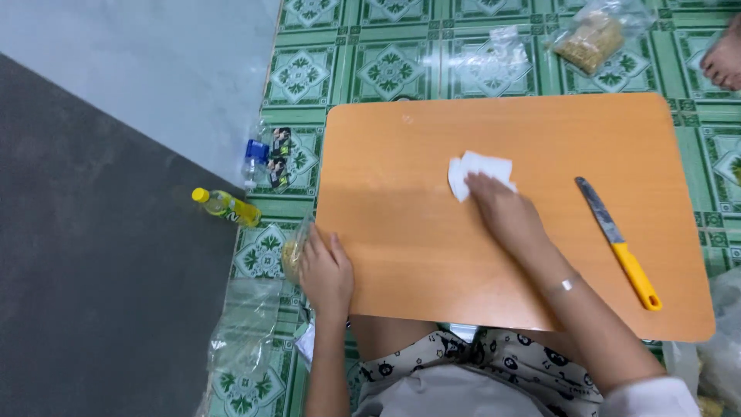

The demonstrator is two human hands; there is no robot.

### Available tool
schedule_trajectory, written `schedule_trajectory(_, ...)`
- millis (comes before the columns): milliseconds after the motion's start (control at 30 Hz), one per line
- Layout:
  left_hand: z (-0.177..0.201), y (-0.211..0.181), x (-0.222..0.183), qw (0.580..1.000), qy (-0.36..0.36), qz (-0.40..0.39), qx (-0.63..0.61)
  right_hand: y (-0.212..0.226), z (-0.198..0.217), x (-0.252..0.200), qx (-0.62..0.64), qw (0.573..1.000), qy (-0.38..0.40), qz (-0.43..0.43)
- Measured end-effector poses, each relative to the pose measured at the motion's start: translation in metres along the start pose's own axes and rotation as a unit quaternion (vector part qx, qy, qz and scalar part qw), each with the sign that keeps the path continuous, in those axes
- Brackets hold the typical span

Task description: Cleaning a small wooden table by wiping it with a tissue and scraping off residues with a knife.

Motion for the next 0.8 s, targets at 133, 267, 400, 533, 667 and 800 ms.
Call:
schedule_trajectory(133, -0.001, 0.001, 0.001, 1.0, 0.02, 0.007, -0.015, 0.025, -0.016, 0.043, 0.074, 0.993, -0.062, 0.075)
schedule_trajectory(267, 0.001, 0.002, 0.005, 0.999, 0.048, 0.013, -0.015, 0.082, -0.031, 0.008, 0.146, 0.986, 0.045, 0.071)
schedule_trajectory(400, 0.006, -0.001, 0.003, 0.997, 0.061, 0.023, -0.036, 0.104, -0.025, -0.048, 0.164, 0.944, 0.135, 0.251)
schedule_trajectory(533, 0.006, -0.002, 0.003, 0.998, 0.056, 0.017, -0.036, 0.058, -0.012, -0.006, 0.163, 0.972, 0.13, 0.111)
schedule_trajectory(667, 0.009, -0.002, 0.003, 0.999, 0.033, 0.002, -0.03, 0.001, -0.017, 0.035, 0.015, 0.998, -0.063, 0.027)
schedule_trajectory(800, 0.006, 0.0, 0.004, 1.0, 0.017, -0.015, 0.001, 0.074, -0.02, -0.001, 0.098, 0.99, 0.074, -0.064)
Point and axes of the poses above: each hand's wrist, its own x-axis towards the middle knuckle, its own z-axis out of the back of the hand, y = z × x, the point moved 2 cm from there along x, towards the middle knuckle, and after that the axes turned 8 degrees about x, right-handed, at the moved point
